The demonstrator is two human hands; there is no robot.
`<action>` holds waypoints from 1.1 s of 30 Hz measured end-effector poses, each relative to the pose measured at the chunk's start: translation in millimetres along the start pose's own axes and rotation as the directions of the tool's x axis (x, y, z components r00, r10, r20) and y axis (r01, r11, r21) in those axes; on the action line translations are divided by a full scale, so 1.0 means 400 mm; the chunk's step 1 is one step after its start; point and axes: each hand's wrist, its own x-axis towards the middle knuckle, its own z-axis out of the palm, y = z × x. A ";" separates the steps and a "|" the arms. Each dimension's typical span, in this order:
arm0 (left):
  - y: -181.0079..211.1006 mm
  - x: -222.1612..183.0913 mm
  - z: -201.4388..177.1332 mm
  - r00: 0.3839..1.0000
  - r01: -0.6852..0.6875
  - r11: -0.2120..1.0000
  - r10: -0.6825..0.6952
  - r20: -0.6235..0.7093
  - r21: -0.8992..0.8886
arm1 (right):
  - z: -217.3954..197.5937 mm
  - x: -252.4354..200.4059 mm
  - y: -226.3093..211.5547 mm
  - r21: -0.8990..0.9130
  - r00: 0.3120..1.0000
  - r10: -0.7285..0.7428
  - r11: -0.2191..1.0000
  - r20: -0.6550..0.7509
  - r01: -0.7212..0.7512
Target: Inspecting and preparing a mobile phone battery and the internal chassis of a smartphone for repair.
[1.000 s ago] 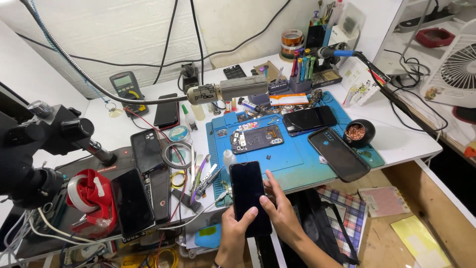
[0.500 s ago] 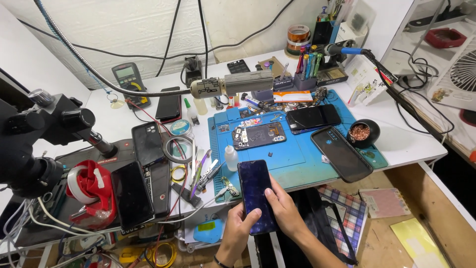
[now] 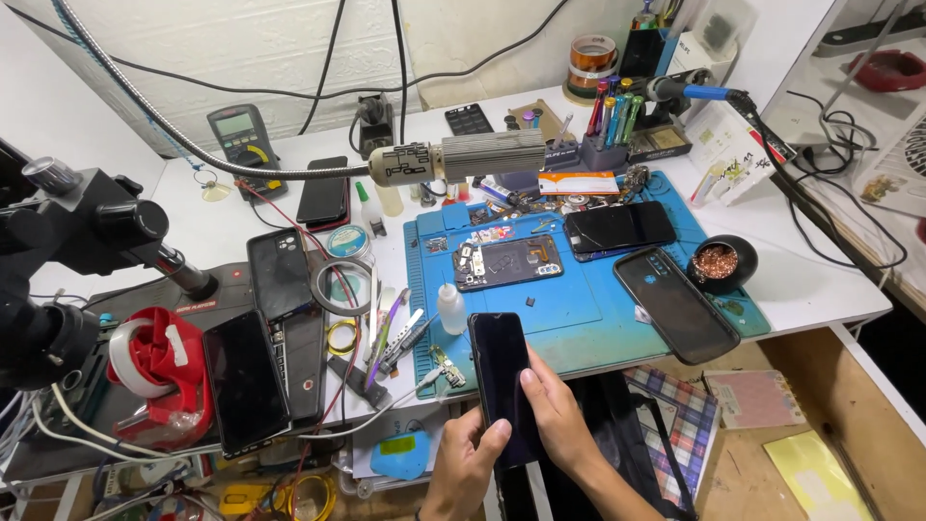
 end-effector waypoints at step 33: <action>-0.066 0.025 -0.033 0.962 -0.160 0.974 0.191 0.197 -0.163 | 0.053 -0.054 0.049 -0.538 0.795 -0.578 0.736 -0.185 0.410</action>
